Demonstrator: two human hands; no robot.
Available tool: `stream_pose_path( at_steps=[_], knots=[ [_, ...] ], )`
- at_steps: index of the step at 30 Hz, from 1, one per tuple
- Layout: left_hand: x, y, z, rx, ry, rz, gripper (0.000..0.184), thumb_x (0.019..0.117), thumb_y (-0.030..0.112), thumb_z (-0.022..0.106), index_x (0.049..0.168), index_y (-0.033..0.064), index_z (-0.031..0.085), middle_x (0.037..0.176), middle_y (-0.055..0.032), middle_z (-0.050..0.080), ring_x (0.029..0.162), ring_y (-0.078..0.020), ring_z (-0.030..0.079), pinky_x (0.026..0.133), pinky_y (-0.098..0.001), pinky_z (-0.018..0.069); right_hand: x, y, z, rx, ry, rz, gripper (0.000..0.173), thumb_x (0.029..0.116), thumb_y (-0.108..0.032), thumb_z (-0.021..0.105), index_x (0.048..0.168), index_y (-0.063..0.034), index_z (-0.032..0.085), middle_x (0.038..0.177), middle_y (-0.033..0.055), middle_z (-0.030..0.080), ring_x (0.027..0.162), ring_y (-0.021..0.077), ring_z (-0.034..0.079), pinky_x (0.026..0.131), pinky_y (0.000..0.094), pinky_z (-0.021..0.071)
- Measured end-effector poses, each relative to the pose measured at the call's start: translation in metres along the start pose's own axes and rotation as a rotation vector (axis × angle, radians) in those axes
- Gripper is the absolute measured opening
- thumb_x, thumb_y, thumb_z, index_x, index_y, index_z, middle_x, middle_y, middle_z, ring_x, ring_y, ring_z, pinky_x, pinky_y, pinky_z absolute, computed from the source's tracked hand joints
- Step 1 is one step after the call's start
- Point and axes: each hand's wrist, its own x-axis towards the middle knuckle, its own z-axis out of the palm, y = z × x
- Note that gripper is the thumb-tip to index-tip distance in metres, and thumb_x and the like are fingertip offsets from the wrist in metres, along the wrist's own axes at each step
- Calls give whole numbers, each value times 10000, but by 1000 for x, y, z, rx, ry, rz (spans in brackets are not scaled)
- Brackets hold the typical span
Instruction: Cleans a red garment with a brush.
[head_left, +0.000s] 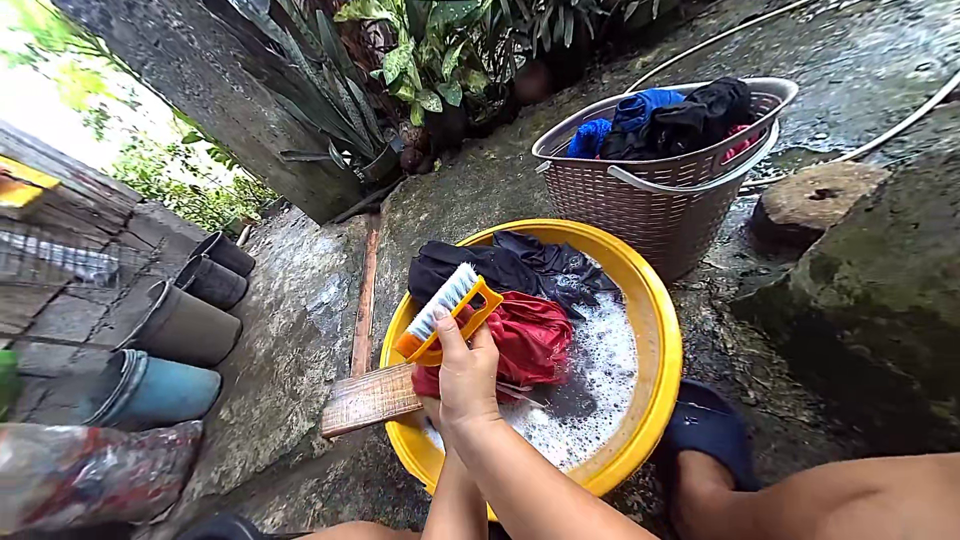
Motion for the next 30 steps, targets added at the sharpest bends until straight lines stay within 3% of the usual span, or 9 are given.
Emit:
stream_pose_path(
  at_steps=[3, 4, 6, 8, 12, 17, 21, 25, 30],
  knots=[
    [31, -27, -6, 44, 112, 361, 504, 941, 20, 549, 1391, -125, 373, 1242, -292, 568, 1100, -269, 594, 934, -362, 518, -5, -28, 6, 24, -11, 169, 396, 990, -396, 688, 1278, -136, 610, 1051, 75, 690, 854, 161, 685, 732, 362, 586],
    [36, -24, -12, 62, 50, 404, 526, 930, -14, 561, 1406, -131, 372, 1257, -294, 556, 1114, -282, 579, 959, -389, 498, -2, -34, 3, 13, -52, 215, 411, 1003, -414, 660, 1299, -136, 593, 1071, 75, 690, 907, 169, 679, 785, 380, 569],
    [44, -13, -20, 85, -32, 382, 279, 918, -55, 635, 1194, -67, 595, 1046, -153, 683, 967, -169, 674, 887, -344, 567, 14, -38, -7, -34, -157, 284, 440, 1013, -434, 631, 1315, -118, 586, 1125, 88, 682, 1017, 199, 661, 867, 435, 550],
    [50, -2, -25, 94, -101, 296, 77, 982, -2, 612, 983, -9, 689, 855, -69, 696, 809, -108, 674, 774, -322, 572, 40, -39, -20, -53, -240, 348, 446, 1029, -415, 589, 1330, -86, 580, 1126, 116, 692, 1016, 236, 680, 864, 470, 577],
    [55, 16, -28, 34, -148, 61, 174, 1030, 113, 609, 1125, -3, 697, 1011, -127, 724, 944, -180, 698, 863, -388, 583, 91, -44, -62, -92, -231, 426, 420, 1059, -440, 477, 1290, -104, 580, 1042, 97, 695, 914, 218, 691, 783, 415, 586],
    [48, 47, -19, -25, -265, -243, 281, 1087, 248, 492, 1241, 52, 622, 1082, -148, 698, 1001, -250, 688, 864, -457, 576, 122, -28, -113, -171, -217, 355, 391, 1070, -392, 464, 1300, -95, 572, 1058, 99, 691, 926, 209, 691, 808, 418, 588],
    [47, 58, -12, -58, -279, -342, 300, 1085, 288, 476, 1206, 55, 620, 1039, -143, 702, 953, -249, 698, 822, -451, 585, 138, -30, -132, -571, -300, 214, 394, 1044, -313, 601, 1262, 14, 628, 1055, 185, 698, 931, 268, 685, 861, 483, 557],
    [46, 59, -16, -95, -383, -396, 324, 1092, 289, 388, 1073, 68, 625, 909, -131, 697, 834, -240, 698, 734, -440, 586, 139, -47, -138, -642, -476, 158, 340, 1038, -277, 586, 1227, 0, 644, 994, 141, 709, 896, 209, 691, 853, 431, 569],
    [45, 66, -23, -69, -519, -385, 343, 1082, 254, 370, 1002, 61, 642, 861, -124, 709, 779, -221, 709, 698, -401, 594, 154, -42, -144, -1130, -453, 98, 428, 915, -405, 769, 1088, -16, 722, 1031, 214, 704, 1004, 368, 669, 912, 635, 498]
  ],
)
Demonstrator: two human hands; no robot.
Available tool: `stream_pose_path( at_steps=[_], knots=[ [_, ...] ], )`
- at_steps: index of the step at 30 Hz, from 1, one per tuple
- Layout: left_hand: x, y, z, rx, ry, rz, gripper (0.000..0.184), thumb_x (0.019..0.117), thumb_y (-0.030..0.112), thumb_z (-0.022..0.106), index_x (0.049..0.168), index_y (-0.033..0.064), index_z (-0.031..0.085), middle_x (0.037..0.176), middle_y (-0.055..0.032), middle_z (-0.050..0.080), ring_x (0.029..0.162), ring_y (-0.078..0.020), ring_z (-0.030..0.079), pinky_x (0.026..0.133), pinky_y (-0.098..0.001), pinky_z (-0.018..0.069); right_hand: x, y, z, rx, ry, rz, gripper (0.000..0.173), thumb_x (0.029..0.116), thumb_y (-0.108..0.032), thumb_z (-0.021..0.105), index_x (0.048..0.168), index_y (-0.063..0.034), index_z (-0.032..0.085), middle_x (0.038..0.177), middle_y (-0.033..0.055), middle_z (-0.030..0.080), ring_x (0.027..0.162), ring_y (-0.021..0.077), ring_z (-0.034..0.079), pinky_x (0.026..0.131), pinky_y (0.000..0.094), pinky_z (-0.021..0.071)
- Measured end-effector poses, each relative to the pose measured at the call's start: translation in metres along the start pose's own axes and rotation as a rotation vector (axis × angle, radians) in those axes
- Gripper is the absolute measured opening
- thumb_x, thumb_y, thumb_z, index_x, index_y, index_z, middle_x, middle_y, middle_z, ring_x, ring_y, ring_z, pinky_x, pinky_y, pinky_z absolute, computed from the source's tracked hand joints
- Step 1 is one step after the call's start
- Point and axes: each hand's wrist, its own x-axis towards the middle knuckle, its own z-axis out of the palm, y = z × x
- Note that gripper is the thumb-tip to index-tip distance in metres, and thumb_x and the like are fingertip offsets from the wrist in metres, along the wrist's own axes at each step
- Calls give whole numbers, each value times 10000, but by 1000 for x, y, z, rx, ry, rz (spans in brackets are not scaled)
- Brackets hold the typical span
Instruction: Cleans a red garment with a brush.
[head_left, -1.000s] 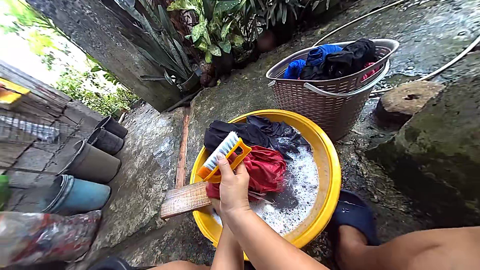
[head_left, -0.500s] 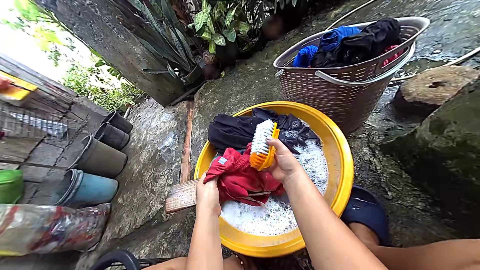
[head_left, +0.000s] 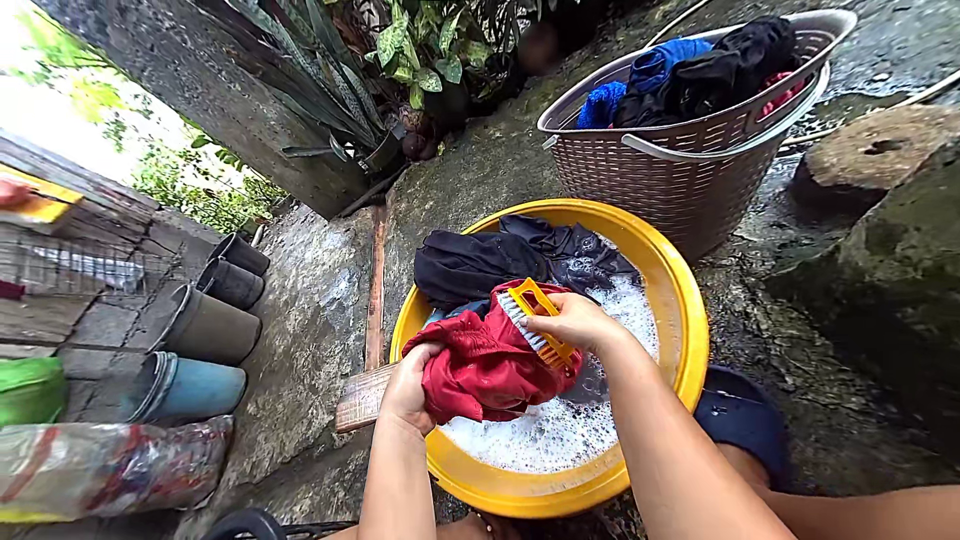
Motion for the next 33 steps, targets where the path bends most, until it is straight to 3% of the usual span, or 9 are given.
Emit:
stream_pose_path(
  at_steps=[6, 9, 15, 19, 21, 24, 27, 30, 33],
  knots=[
    [-6, 8, -8, -64, 19, 170, 281, 1104, 211, 383, 1156, 65, 618, 1005, -120, 708, 935, -216, 706, 832, -424, 599, -3, 11, -3, 48, 298, 253, 565, 941, -417, 753, 1254, 40, 642, 1179, 301, 665, 1156, 460, 628, 991, 681, 457],
    [-10, 15, -5, -54, 167, 331, 230, 1089, 143, 423, 1128, 50, 629, 965, -101, 706, 887, -189, 707, 783, -389, 608, -5, 23, -4, 39, 377, 340, 595, 956, -429, 733, 1258, 71, 622, 1187, 328, 653, 1170, 486, 618, 983, 685, 453],
    [-14, 27, -3, 448, 500, 802, 381, 958, -26, 591, 1333, 38, 585, 1035, -64, 683, 842, -71, 662, 772, -261, 554, -6, 33, 4, -46, 350, 402, 655, 945, -450, 731, 1315, 69, 581, 1230, 332, 642, 1202, 492, 613, 990, 679, 461],
    [-14, 44, -5, 578, 600, 967, 306, 918, -51, 598, 1187, 44, 706, 1125, -87, 688, 1017, -121, 643, 902, -298, 515, -3, 46, 16, 524, 246, 376, 491, 1013, -394, 654, 1237, 42, 620, 1038, 203, 648, 920, 304, 638, 825, 513, 543],
    [-17, 59, -3, 464, 601, 962, 228, 943, -58, 568, 1109, 12, 707, 1070, -66, 701, 999, -91, 656, 898, -281, 531, -10, 51, 26, 801, 67, 416, 513, 1053, -479, 523, 1293, -28, 573, 1030, 158, 662, 862, 262, 666, 754, 450, 575],
    [-31, 85, 5, 87, 545, 756, 190, 1035, 18, 495, 1168, 29, 629, 991, -51, 682, 895, -105, 676, 809, -311, 572, -23, 71, 52, 1044, -162, 455, 590, 1069, -566, 327, 1374, -94, 506, 1163, 173, 667, 1026, 333, 676, 840, 538, 567],
    [-42, 103, 7, -278, 451, 603, 167, 1051, 108, 472, 1138, 73, 610, 975, -75, 664, 894, -170, 670, 786, -385, 576, -34, 75, 80, 1113, -188, 526, 557, 1066, -543, 332, 1393, -121, 493, 1229, 176, 641, 1102, 360, 646, 876, 592, 539],
    [-47, 106, -1, -270, 387, 556, 149, 1051, 124, 474, 1121, 85, 600, 960, -71, 666, 872, -170, 672, 769, -377, 577, -30, 75, 89, 1152, 82, 538, 508, 1069, -500, 422, 1315, -69, 533, 1089, 155, 648, 965, 286, 649, 820, 494, 552],
    [-45, 95, -16, -36, 353, 480, 198, 1035, 84, 486, 1199, 96, 596, 989, -73, 674, 883, -169, 669, 763, -380, 568, -22, 79, 77, 1327, 449, 508, 587, 1056, -530, 481, 1411, -62, 473, 1223, 201, 609, 1019, 305, 642, 812, 469, 556]
  ],
)
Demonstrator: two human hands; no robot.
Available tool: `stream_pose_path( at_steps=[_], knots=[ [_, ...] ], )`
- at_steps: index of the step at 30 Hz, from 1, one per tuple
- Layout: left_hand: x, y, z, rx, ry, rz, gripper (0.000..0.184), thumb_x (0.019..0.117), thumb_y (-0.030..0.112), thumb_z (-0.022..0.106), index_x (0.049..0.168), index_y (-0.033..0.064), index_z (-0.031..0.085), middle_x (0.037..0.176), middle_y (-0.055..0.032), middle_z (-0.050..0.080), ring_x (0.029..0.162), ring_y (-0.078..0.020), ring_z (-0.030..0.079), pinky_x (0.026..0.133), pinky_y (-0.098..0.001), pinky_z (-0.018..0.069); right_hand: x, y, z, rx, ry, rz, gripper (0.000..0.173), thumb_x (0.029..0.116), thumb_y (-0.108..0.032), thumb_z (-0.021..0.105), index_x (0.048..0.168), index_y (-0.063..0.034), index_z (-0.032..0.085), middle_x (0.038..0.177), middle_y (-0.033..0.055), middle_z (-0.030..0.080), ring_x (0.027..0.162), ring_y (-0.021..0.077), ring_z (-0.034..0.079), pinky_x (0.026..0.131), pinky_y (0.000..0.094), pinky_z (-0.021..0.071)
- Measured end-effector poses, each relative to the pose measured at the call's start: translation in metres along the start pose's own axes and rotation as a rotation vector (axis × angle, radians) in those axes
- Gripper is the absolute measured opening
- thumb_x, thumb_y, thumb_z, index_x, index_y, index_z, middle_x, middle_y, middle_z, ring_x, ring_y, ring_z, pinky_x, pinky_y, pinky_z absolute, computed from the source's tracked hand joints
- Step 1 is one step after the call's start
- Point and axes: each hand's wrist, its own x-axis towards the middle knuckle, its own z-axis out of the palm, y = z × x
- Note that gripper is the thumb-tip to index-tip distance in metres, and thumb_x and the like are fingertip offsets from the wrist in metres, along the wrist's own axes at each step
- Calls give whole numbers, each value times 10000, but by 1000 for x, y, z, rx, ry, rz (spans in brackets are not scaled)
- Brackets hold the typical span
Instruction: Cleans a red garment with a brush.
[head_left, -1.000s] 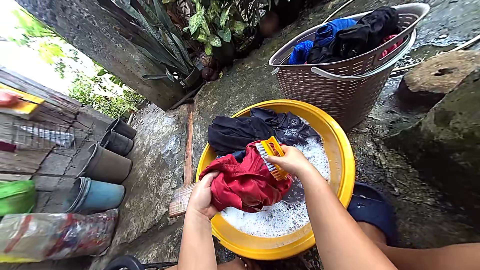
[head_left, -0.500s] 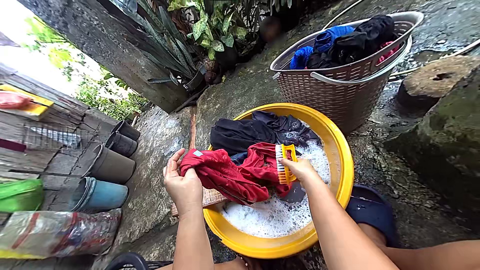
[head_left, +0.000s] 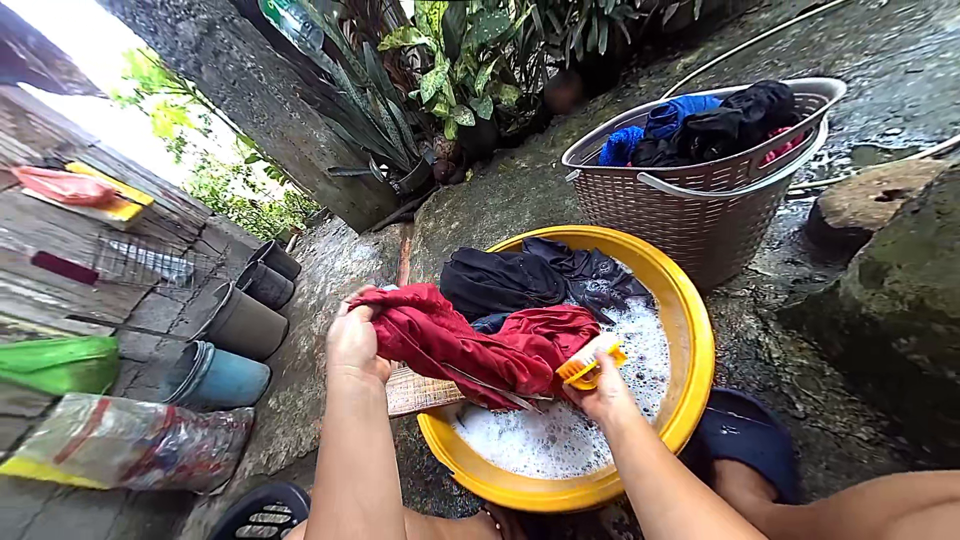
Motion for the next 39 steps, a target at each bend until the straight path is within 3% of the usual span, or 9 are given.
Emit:
stream_pose_path(
  at_steps=[3, 5, 8, 13, 17, 21, 24, 35, 39],
  knots=[
    [2, -20, -13, 253, -112, -83, 155, 1002, 59, 575, 1135, 51, 654, 922, -108, 696, 818, -190, 674, 722, -383, 565, -11, -8, 3, -72, -79, 4, 788, 1061, -633, 351, 1561, -27, 282, 1448, 260, 506, 1194, 346, 615, 942, 478, 532],
    [2, -36, -18, 350, -167, -121, 120, 999, 92, 623, 1092, 30, 668, 884, -121, 702, 782, -198, 678, 714, -384, 570, -20, -2, 7, -317, -229, 22, 694, 1086, -552, 380, 1471, 23, 424, 1378, 248, 576, 1184, 346, 624, 961, 499, 521],
    [-6, -51, -20, 339, -227, -221, 173, 1023, 167, 611, 1127, 39, 664, 875, -118, 706, 766, -202, 689, 706, -388, 587, -35, -1, 12, -769, -672, 9, 459, 1066, -340, 500, 1447, -88, 539, 1420, 123, 611, 1315, 299, 566, 1052, 538, 458],
    [-15, -55, -24, 134, -208, -399, 311, 1075, 315, 421, 1054, 78, 622, 851, -110, 678, 757, -226, 675, 675, -425, 568, -71, -9, 48, -1279, -1127, -145, 678, 881, -193, 740, 1472, 9, 474, 1407, 191, 576, 1242, 230, 593, 1061, 410, 484],
    [-15, -53, -33, 76, -228, -368, 318, 1081, 287, 389, 1044, 73, 621, 854, -108, 684, 768, -217, 684, 690, -410, 576, -94, -11, 74, -1502, -933, -419, 309, 883, -168, 763, 1132, 3, 697, 1108, 190, 697, 1074, 291, 657, 976, 539, 500],
    [-9, -52, -44, 285, -121, -190, 256, 1070, 206, 526, 1176, 9, 651, 1008, -150, 700, 909, -238, 690, 811, -426, 580, -99, -40, 80, -1407, -720, -694, 113, 903, -99, 736, 942, 2, 706, 919, 196, 698, 914, 349, 678, 831, 611, 527],
    [-3, -67, -55, 552, -68, -6, 159, 1016, 122, 638, 1084, 6, 725, 988, -141, 730, 900, -218, 706, 850, -433, 581, -115, -68, 86, -1431, -534, -871, 141, 872, -92, 759, 805, -22, 656, 781, 174, 647, 794, 355, 640, 711, 618, 496],
    [-16, -124, -33, 809, -12, -47, 328, 913, 322, 791, 1068, 43, 714, 930, -165, 716, 811, -306, 687, 765, -531, 553, -192, -59, 104, -1093, -446, -1383, 110, 872, -45, 670, 818, -34, 575, 736, 91, 578, 670, 230, 579, 612, 452, 464],
    [-15, -133, -24, 613, -60, -208, 246, 963, 273, 737, 1053, 53, 674, 746, -91, 601, 534, -156, 522, 521, -331, 493, -199, -59, 107, -1089, -428, -1337, 191, 876, 5, 622, 1058, -17, 571, 856, 144, 652, 749, 292, 662, 660, 504, 530]
  ],
)
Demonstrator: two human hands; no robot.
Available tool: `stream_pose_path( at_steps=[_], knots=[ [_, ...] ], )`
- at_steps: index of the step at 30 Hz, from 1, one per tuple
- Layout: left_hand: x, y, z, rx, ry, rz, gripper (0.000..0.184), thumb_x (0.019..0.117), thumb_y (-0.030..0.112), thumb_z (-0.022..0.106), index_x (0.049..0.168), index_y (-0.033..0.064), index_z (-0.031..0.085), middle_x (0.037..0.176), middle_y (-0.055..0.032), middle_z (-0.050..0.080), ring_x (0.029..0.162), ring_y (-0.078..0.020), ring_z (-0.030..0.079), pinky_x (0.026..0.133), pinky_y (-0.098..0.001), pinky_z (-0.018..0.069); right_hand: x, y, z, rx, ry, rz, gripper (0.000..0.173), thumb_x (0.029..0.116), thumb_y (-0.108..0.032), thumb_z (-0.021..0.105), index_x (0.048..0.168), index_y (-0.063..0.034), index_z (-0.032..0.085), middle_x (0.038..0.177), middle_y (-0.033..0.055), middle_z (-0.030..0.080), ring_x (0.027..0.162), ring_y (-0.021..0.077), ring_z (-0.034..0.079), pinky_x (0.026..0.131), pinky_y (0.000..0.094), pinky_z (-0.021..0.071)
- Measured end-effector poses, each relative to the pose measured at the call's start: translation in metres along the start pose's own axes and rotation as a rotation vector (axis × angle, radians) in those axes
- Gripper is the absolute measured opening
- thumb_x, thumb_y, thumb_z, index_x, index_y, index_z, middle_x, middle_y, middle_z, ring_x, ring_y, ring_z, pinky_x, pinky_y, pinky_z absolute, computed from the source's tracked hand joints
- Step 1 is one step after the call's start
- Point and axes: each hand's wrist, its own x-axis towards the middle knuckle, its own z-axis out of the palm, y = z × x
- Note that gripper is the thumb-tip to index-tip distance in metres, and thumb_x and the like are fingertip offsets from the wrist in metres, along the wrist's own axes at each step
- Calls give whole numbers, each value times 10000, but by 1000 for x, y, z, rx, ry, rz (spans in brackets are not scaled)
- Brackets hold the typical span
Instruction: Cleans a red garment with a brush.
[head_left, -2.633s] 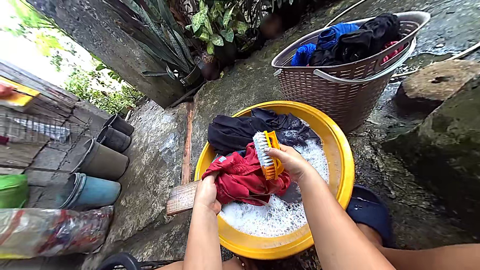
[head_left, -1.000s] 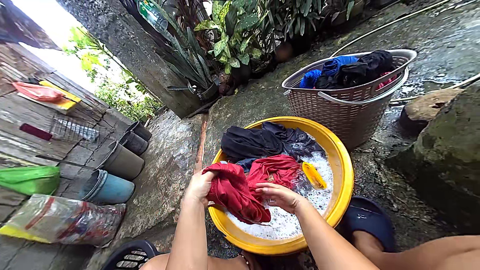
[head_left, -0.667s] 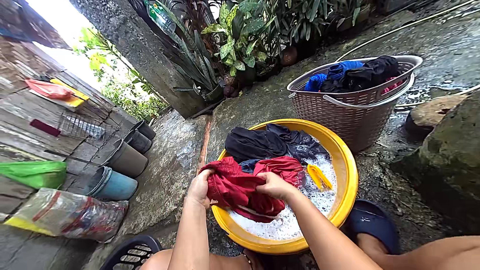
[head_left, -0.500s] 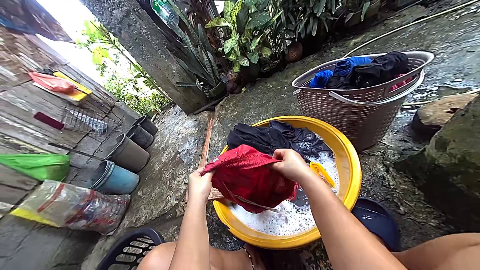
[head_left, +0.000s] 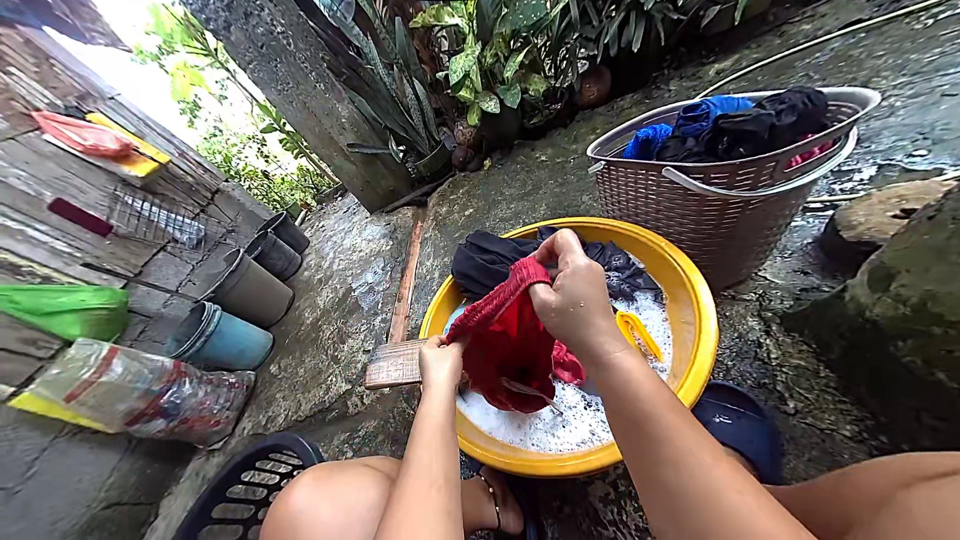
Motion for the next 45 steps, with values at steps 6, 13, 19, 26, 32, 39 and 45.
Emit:
stream_pose_path(
  at_steps=[6, 13, 19, 26, 32, 39, 45],
  knots=[
    [-16, -12, 24, -637, -213, -111, 456, 1076, 357, 507, 1459, 126, 415, 1233, -154, 642, 1002, -265, 676, 829, -436, 565, 10, -3, -13, 11, -371, 118, 367, 1001, 7, 438, 1240, -102, 695, 1105, 146, 729, 1071, 285, 682, 897, 558, 515],
    [-62, -26, 76, -557, -96, 346, 569, 904, 1, 635, 1418, 42, 394, 1236, -145, 611, 956, -181, 670, 829, -358, 573, 3, -10, 8, 30, -359, 256, 253, 989, -26, 500, 1125, -89, 704, 1012, 125, 713, 980, 265, 678, 822, 540, 515],
    [-88, -29, 88, -244, 18, 457, 491, 831, 172, 744, 1242, 1, 538, 1170, -160, 612, 1025, -225, 639, 863, -411, 564, 2, 7, 22, 470, -53, 464, 409, 999, -5, 415, 1292, -98, 684, 1244, 74, 687, 1098, 144, 650, 919, 412, 530],
    [-60, -45, 98, 98, -284, 190, 328, 1068, 289, 549, 1171, 8, 684, 1071, -209, 708, 1013, -327, 690, 927, -555, 531, 3, -20, 9, 770, 19, 611, 423, 979, 57, 398, 1301, -100, 623, 1197, 41, 642, 988, 116, 649, 807, 327, 558],
    [-32, -39, 22, 18, -434, 345, 256, 1058, 142, 526, 1001, 24, 746, 880, -93, 716, 810, -159, 661, 790, -426, 546, 27, 66, -34, 210, 106, 489, 400, 889, 32, 532, 1235, -87, 693, 1169, 94, 696, 998, 179, 672, 831, 435, 560],
    [-31, 13, -11, 446, -525, 607, 230, 965, 197, 677, 787, 66, 736, 755, -66, 683, 737, -192, 649, 713, -478, 513, -53, 193, 2, -325, -387, 867, 293, 1000, -137, 589, 1213, 23, 712, 1288, 364, 614, 1259, 545, 551, 1019, 748, 406],
    [-59, -20, 14, 930, -860, 376, 296, 1006, 304, 624, 1011, 38, 754, 1007, -175, 714, 1010, -333, 674, 898, -584, 510, -94, 197, 33, -569, -698, 1055, 359, 1002, -229, 604, 1206, 58, 676, 1301, 287, 637, 1245, 405, 618, 1029, 597, 489]
  ],
)
